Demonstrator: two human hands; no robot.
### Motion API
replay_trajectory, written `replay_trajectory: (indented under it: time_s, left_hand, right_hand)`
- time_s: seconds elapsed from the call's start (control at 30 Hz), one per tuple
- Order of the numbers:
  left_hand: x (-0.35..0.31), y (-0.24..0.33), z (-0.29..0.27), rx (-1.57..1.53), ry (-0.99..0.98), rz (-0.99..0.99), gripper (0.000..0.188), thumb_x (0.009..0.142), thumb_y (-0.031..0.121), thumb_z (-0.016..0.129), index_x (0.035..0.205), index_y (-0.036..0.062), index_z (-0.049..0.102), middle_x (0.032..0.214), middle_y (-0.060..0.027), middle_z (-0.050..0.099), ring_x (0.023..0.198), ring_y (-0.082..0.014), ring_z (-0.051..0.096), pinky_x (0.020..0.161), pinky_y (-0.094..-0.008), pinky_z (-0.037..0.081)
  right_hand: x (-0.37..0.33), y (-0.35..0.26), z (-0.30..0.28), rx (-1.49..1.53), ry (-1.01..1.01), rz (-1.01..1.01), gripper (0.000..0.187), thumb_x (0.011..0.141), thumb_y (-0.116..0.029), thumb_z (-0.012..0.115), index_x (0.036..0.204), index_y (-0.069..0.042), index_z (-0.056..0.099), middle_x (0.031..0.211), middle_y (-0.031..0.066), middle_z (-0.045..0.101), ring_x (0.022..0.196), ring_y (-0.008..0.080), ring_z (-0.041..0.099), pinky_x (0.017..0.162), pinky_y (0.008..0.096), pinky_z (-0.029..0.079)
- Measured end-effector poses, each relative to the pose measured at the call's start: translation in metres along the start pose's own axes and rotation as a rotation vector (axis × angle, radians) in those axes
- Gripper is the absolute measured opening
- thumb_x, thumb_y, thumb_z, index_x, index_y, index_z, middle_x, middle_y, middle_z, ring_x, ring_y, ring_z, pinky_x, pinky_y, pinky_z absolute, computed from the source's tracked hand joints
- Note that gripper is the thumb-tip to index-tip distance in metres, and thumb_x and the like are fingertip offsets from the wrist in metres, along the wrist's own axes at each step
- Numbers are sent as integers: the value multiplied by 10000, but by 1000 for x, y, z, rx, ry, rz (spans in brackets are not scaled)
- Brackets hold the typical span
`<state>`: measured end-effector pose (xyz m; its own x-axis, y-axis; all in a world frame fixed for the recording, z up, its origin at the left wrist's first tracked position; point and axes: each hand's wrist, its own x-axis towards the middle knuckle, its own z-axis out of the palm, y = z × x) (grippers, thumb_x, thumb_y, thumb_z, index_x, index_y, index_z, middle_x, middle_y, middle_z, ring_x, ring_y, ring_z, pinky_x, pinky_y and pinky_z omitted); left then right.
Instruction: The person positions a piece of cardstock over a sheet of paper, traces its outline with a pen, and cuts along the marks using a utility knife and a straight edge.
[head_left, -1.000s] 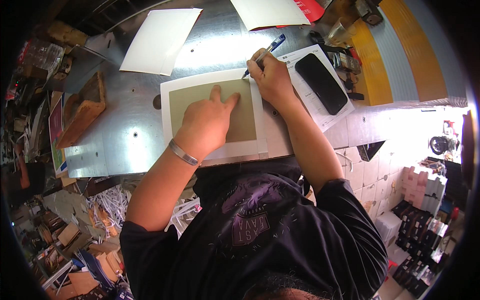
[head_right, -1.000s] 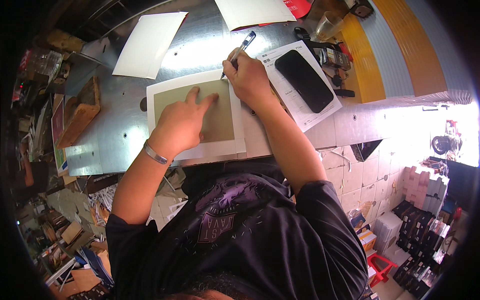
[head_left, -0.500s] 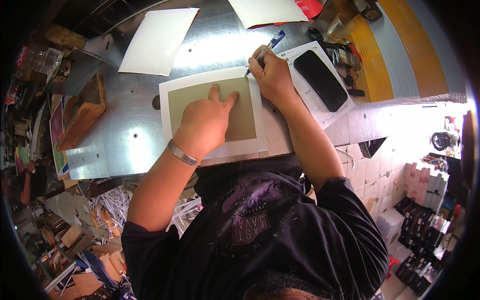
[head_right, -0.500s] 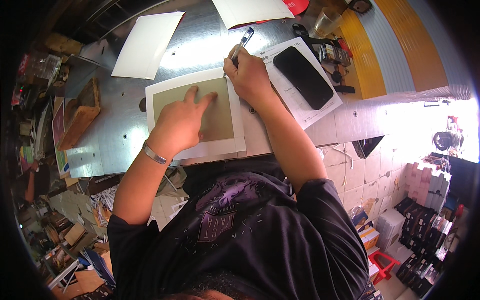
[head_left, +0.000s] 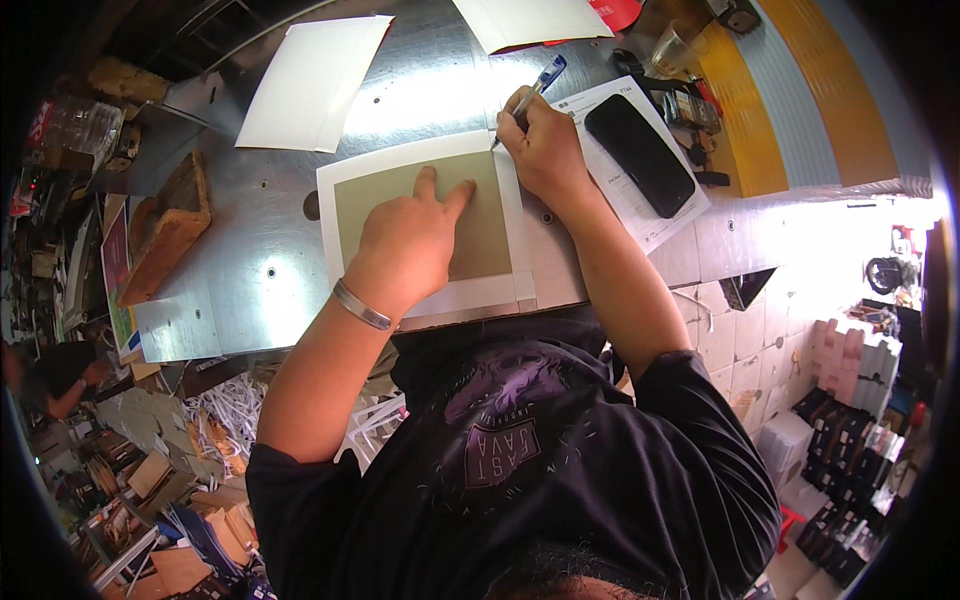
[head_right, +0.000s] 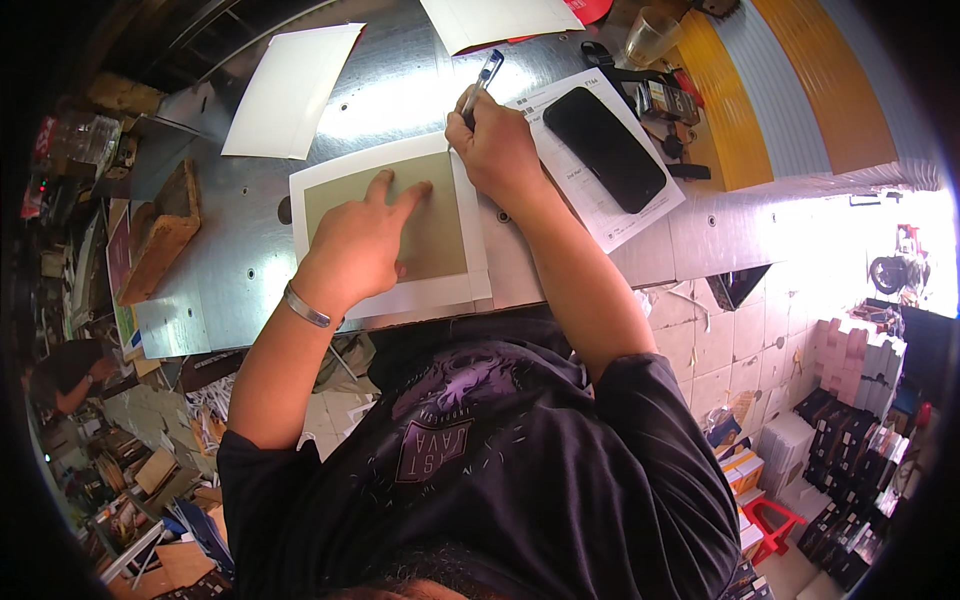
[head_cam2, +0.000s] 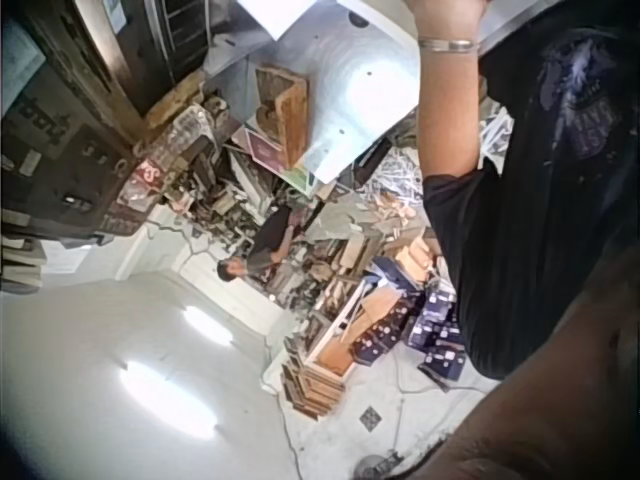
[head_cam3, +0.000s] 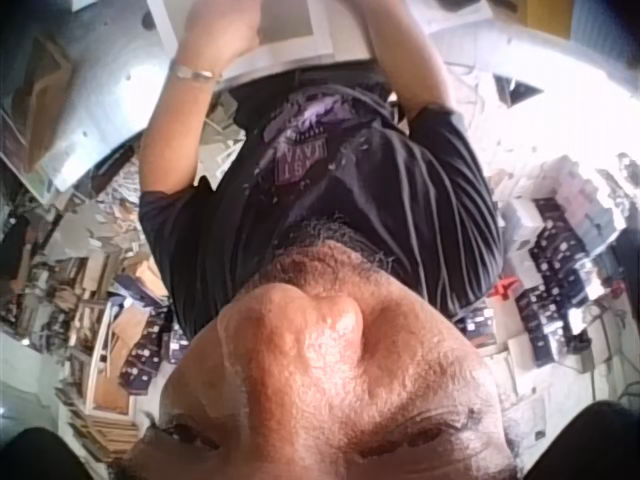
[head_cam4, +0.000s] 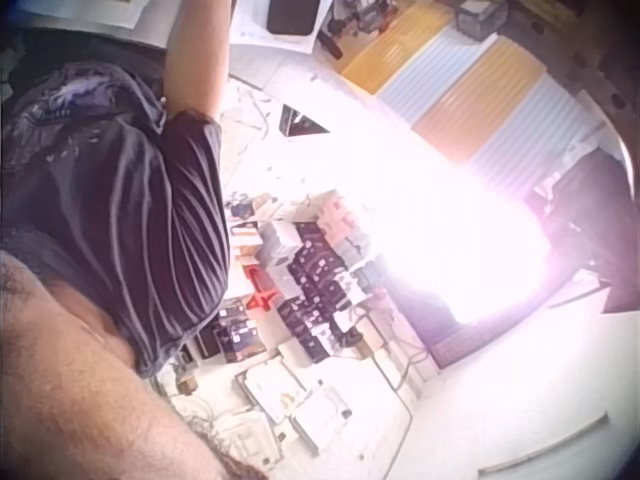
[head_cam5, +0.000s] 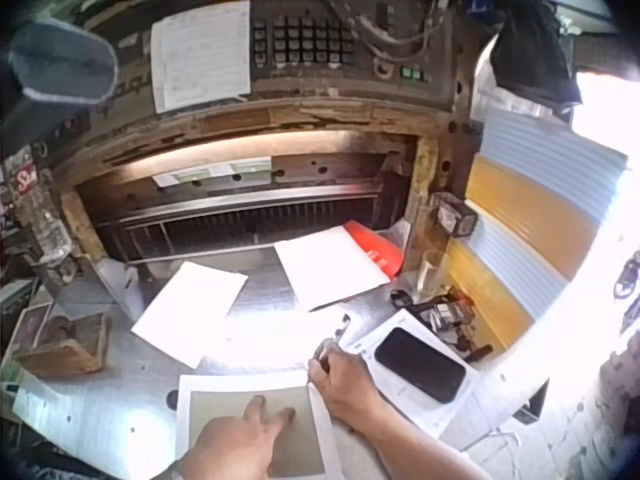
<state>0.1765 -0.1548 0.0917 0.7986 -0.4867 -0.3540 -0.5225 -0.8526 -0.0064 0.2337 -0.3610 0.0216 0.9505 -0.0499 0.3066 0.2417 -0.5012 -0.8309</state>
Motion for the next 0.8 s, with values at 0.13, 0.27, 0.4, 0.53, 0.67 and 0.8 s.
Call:
replay_trajectory:
  time_s: [0.13,0.27,0.4,0.53,0.67,0.8]
  left_hand:
    - [0,0,0,2,2,3,1016,734,233,952,1606,241,431,1616,-297,449,968,-384,775,834,-460,646]
    - [0,0,0,7,9,6,1016,731,228,952,1604,239,432,1612,-299,453,972,-385,775,835,-461,645]
    - [0,-1,2,1,15,11,1021,725,222,953,1604,234,432,1611,-301,453,977,-388,775,835,-463,645]
    - [0,-1,1,-2,14,12,1025,720,218,954,1603,232,432,1610,-302,454,977,-393,775,838,-465,644]
    - [0,0,0,2,19,12,1024,720,218,955,1601,233,434,1610,-305,454,975,-397,775,842,-469,643]
    - [1,-1,1,-13,24,12,1015,715,210,954,1593,231,446,1607,-312,455,979,-399,775,839,-468,642]
  right_hand:
    - [0,2,0,-11,0,7,181,1018,-198,667,990,-22,637,736,178,681,688,361,695,666,447,531]
    - [-1,1,0,-6,12,13,171,1016,-176,659,961,-23,606,724,150,647,647,257,632,663,392,509]
    - [-1,1,0,12,19,-2,167,1017,-174,660,963,-25,607,726,149,650,651,256,632,667,392,511]
    - [-1,2,0,3,14,4,164,1019,-172,660,967,-25,608,729,144,653,656,250,635,669,391,513]
    - [-1,6,0,-12,39,-10,160,1019,-167,656,971,-22,610,731,145,655,659,249,637,672,390,516]
    - [0,4,0,8,37,10,166,1014,-172,654,969,-17,615,733,155,654,660,263,646,674,394,520]
